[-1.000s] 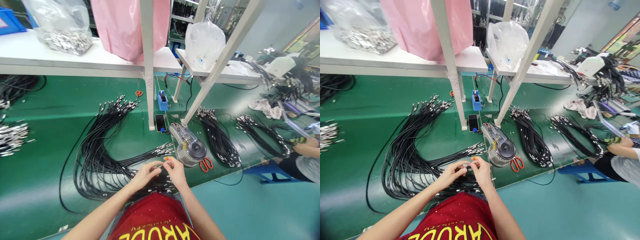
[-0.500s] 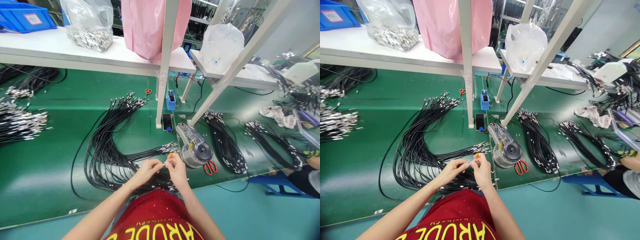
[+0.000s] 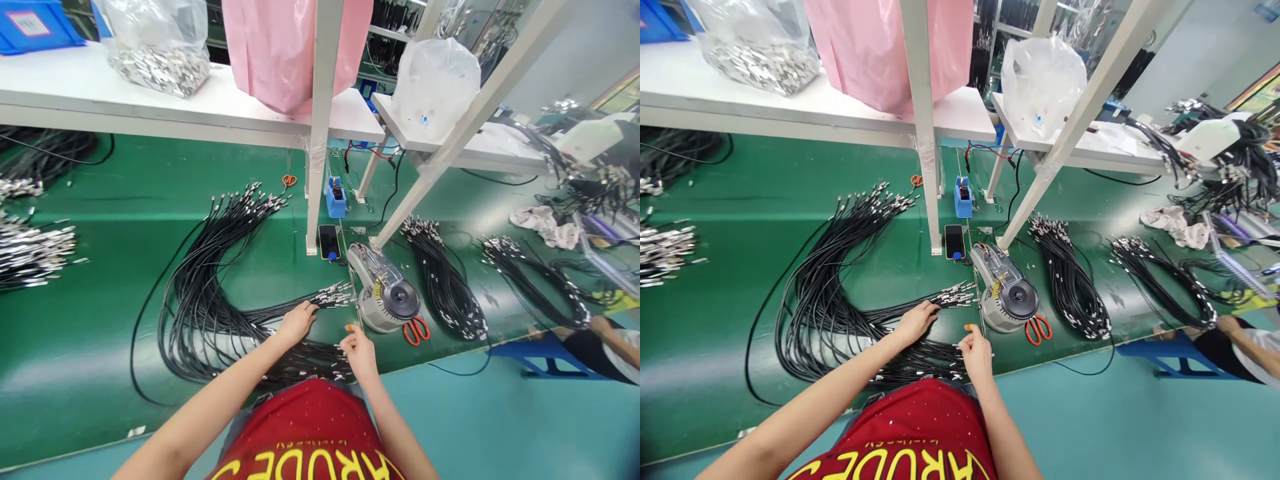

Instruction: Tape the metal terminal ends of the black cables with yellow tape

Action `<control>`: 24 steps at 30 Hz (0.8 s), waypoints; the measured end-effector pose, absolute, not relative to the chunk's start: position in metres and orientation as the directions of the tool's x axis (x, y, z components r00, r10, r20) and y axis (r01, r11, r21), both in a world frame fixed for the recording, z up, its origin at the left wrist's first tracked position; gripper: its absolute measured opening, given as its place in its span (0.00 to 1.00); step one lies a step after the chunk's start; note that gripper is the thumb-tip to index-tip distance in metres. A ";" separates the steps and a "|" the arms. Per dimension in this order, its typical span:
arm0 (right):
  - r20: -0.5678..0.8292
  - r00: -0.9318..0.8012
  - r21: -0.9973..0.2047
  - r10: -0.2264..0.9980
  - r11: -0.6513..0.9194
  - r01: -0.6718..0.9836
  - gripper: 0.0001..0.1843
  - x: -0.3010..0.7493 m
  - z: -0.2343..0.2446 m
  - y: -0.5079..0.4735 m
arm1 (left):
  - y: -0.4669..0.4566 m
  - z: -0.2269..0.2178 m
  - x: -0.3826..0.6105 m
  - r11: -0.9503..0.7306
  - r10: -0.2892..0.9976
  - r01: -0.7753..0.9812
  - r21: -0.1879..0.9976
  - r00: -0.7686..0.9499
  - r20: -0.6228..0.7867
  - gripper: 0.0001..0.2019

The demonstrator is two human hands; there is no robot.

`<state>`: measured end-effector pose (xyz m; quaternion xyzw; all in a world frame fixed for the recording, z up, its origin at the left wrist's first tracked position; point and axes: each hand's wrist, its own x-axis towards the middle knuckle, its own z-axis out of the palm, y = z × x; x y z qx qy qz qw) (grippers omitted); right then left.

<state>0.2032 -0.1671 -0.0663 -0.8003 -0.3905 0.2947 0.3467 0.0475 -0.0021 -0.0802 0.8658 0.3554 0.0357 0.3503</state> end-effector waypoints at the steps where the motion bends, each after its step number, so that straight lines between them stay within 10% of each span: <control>1: -0.161 0.527 -0.775 0.834 -0.438 0.456 0.20 0.204 -0.066 -0.163 | 0.001 -0.084 0.051 -0.509 0.651 0.615 0.603 0.733 -0.198 0.12; 14: -0.030 0.461 -0.759 0.887 -0.320 0.567 0.24 0.217 -0.090 -0.085 | 0.019 -0.080 0.044 -0.447 0.757 0.646 0.619 0.642 -0.123 0.08; 24: -0.001 0.585 -0.978 0.811 -0.123 0.169 0.22 0.216 -0.022 -0.093 | 0.015 -0.042 0.023 -0.259 0.683 0.417 0.871 0.717 -0.141 0.13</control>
